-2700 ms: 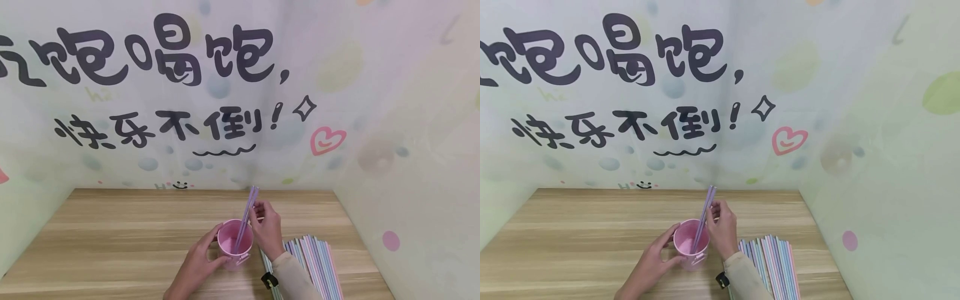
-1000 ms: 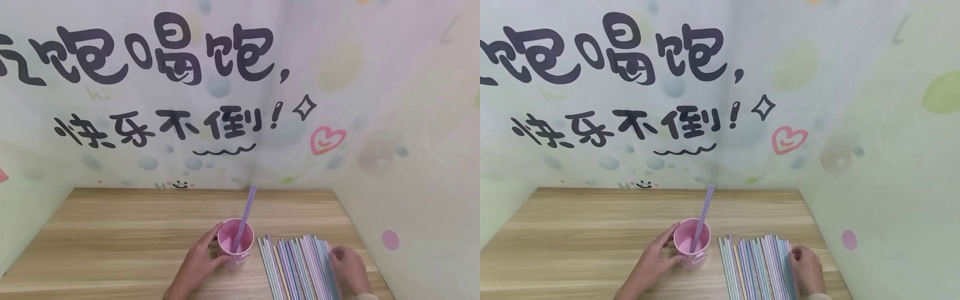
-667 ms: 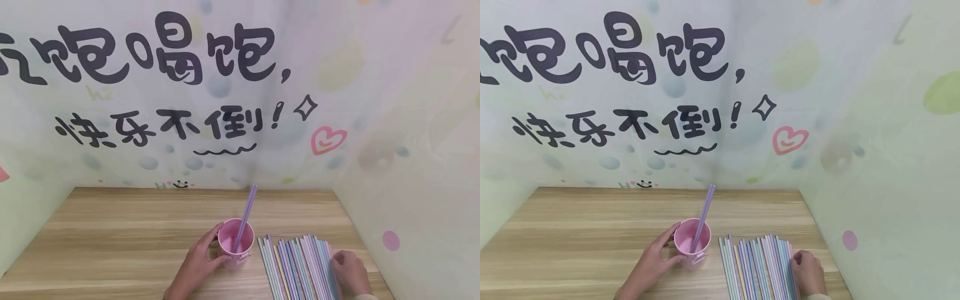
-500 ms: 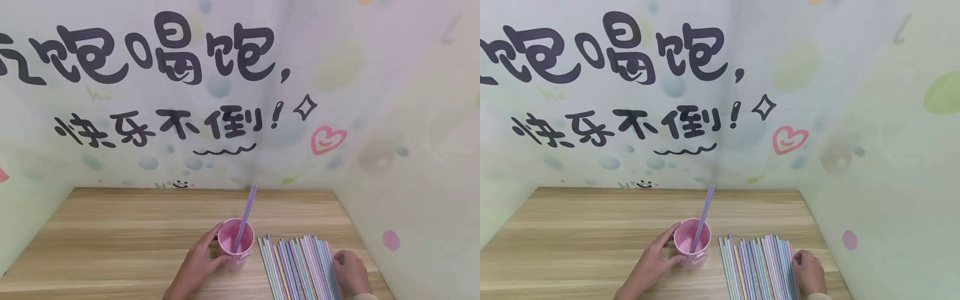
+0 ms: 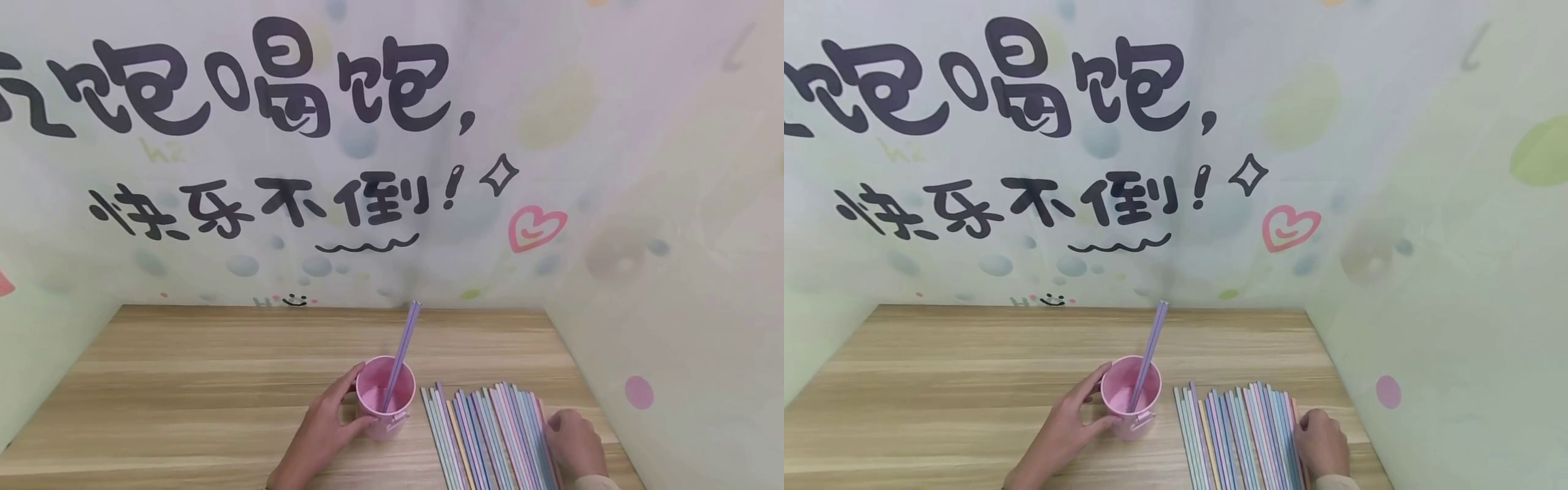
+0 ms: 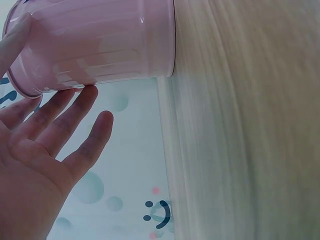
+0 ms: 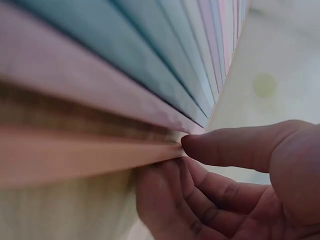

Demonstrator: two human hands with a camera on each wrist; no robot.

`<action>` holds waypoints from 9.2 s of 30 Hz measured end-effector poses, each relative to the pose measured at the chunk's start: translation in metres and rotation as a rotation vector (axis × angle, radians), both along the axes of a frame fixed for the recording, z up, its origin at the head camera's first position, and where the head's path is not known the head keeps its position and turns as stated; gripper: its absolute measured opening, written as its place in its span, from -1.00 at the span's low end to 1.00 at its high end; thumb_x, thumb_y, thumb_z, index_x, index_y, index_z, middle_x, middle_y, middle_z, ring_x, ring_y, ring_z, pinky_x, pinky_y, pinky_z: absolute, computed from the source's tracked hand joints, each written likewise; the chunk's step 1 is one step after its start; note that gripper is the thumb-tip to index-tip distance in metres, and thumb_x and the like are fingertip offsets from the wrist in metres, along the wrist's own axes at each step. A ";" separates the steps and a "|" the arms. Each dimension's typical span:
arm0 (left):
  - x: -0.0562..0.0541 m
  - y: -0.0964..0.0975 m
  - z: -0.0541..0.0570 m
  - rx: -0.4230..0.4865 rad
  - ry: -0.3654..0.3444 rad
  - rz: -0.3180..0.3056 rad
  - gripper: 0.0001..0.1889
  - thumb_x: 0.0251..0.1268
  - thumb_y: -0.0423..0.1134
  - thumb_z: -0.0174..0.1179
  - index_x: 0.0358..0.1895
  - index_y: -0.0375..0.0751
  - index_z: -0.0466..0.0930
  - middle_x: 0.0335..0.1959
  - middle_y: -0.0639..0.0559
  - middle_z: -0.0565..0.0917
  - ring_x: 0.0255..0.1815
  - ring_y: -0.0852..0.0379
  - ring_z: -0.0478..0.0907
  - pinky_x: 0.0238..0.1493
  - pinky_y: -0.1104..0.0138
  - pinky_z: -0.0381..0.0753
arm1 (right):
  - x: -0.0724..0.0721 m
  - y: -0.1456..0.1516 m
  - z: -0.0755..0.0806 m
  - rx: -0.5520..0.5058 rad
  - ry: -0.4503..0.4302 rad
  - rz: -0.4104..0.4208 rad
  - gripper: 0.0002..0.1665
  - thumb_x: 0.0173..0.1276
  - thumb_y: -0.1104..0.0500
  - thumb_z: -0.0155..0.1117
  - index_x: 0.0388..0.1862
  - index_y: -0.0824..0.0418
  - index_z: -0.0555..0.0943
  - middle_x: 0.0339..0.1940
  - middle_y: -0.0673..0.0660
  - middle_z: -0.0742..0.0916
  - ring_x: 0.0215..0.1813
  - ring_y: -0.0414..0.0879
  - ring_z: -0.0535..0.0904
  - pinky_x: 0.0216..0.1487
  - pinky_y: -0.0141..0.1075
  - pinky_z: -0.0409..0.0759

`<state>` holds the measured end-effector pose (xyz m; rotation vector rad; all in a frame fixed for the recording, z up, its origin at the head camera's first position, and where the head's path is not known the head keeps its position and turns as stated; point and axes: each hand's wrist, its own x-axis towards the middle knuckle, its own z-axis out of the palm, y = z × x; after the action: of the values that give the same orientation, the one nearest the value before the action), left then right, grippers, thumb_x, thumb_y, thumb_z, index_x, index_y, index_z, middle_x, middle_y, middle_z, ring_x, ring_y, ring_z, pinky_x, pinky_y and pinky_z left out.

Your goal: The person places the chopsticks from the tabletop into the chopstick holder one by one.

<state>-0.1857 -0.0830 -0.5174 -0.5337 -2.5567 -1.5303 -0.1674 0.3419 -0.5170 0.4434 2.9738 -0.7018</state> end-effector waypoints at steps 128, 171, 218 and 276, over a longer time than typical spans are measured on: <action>-0.002 -0.001 0.004 -0.030 0.029 -0.016 -0.09 0.03 -0.16 0.51 0.51 0.04 0.27 0.27 0.10 0.57 0.17 0.10 0.57 0.22 0.05 0.57 | -0.045 -0.116 0.050 -0.424 0.385 0.107 -0.76 0.52 0.13 0.18 -0.08 0.30 0.62 -0.27 0.17 0.71 -0.35 -0.04 0.66 -0.37 -0.37 0.66; 0.002 -0.004 0.005 0.012 0.008 -0.016 -0.07 0.02 -0.15 0.51 0.52 0.21 0.23 0.27 0.11 0.57 0.19 0.15 0.55 0.24 0.07 0.55 | -0.011 -0.004 -0.003 -0.033 0.018 0.029 -0.75 0.28 0.24 0.23 -0.37 0.48 0.64 -0.49 0.21 0.69 -0.42 0.06 0.58 -0.42 -0.07 0.57; 0.001 -0.002 0.003 0.002 0.021 -0.010 -0.08 0.02 -0.20 0.52 0.51 0.06 0.26 0.24 0.08 0.59 0.17 0.12 0.57 0.22 0.04 0.57 | -0.062 -0.141 0.132 -0.853 0.832 -0.107 -0.82 0.47 0.31 0.13 -0.20 0.47 0.55 -0.42 0.22 0.63 -0.47 -0.13 0.66 -0.39 -0.26 0.75; 0.001 -0.001 0.006 -0.019 0.000 -0.004 -0.04 0.01 -0.12 0.51 0.52 0.28 0.19 0.25 0.11 0.58 0.20 0.15 0.54 0.29 0.01 0.50 | -0.045 -0.121 0.037 -0.422 0.394 0.127 -0.83 0.47 0.26 0.17 -0.14 0.33 0.66 -0.37 0.20 0.70 -0.37 0.00 0.67 -0.42 -0.38 0.66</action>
<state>-0.1846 -0.0837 -0.5117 -0.5416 -2.5750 -1.5086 -0.2120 0.2207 -0.4804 0.0928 3.0195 -1.5080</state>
